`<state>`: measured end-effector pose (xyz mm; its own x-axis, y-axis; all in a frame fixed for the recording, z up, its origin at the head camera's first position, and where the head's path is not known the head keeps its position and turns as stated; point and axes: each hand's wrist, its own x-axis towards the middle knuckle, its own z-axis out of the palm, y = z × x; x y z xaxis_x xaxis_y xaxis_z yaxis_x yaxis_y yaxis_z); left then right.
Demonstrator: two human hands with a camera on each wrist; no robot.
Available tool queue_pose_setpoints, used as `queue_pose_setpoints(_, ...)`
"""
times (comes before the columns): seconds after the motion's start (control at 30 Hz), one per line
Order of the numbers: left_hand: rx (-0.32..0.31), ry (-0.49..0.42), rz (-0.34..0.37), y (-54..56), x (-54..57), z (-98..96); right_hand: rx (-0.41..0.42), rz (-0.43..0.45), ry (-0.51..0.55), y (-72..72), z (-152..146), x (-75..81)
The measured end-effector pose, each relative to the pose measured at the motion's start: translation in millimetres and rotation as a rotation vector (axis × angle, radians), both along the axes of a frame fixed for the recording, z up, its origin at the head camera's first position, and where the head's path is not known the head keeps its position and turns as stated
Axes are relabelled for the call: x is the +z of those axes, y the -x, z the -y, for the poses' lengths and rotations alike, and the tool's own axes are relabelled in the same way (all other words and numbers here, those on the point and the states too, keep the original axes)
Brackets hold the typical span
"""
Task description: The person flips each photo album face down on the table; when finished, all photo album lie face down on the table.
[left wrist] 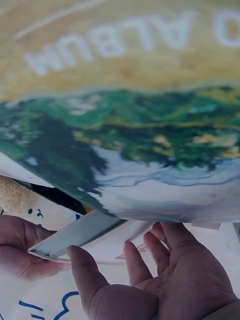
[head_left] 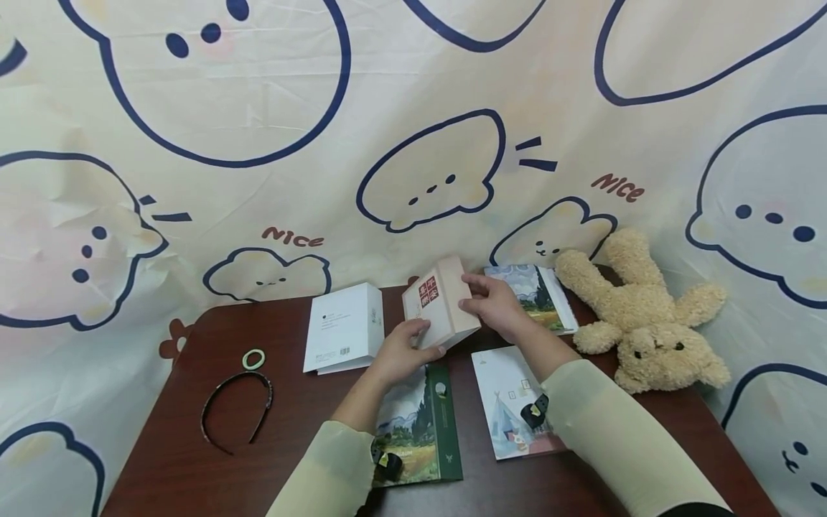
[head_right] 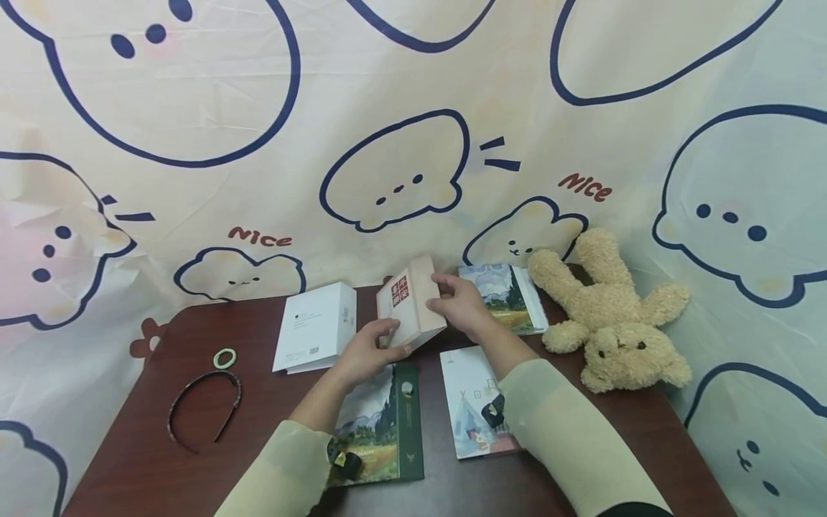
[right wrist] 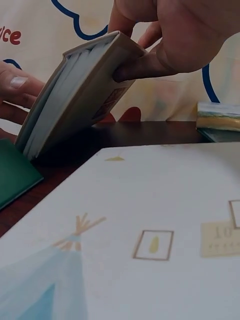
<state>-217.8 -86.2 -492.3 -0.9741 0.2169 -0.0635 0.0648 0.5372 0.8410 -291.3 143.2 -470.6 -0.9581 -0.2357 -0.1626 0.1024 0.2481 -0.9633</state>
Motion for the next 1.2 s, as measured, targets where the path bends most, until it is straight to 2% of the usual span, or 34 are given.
queue_pose_setpoints(0.47, -0.006, 0.086, 0.01, 8.4, -8.1, 12.7, -0.014, 0.015, -0.099, 2.8, 0, -15.5)
queue_pose_setpoints(0.77, 0.015, 0.129, 0.047, 7.0, -6.9, 15.8, 0.042, -0.01, -0.196, 4.7, 3, -24.7)
queue_pose_setpoints(0.93, 0.017, 0.145, 0.034, 5.9, -5.5, 18.1, 0.075, -0.055, -0.286, 6.4, 7, -25.3)
queue_pose_setpoints(1.2, 0.022, 0.18, 0.019, 7.6, -10.4, 20.2, 0.105, -0.11, -0.483, 8.5, 13, -23.3)
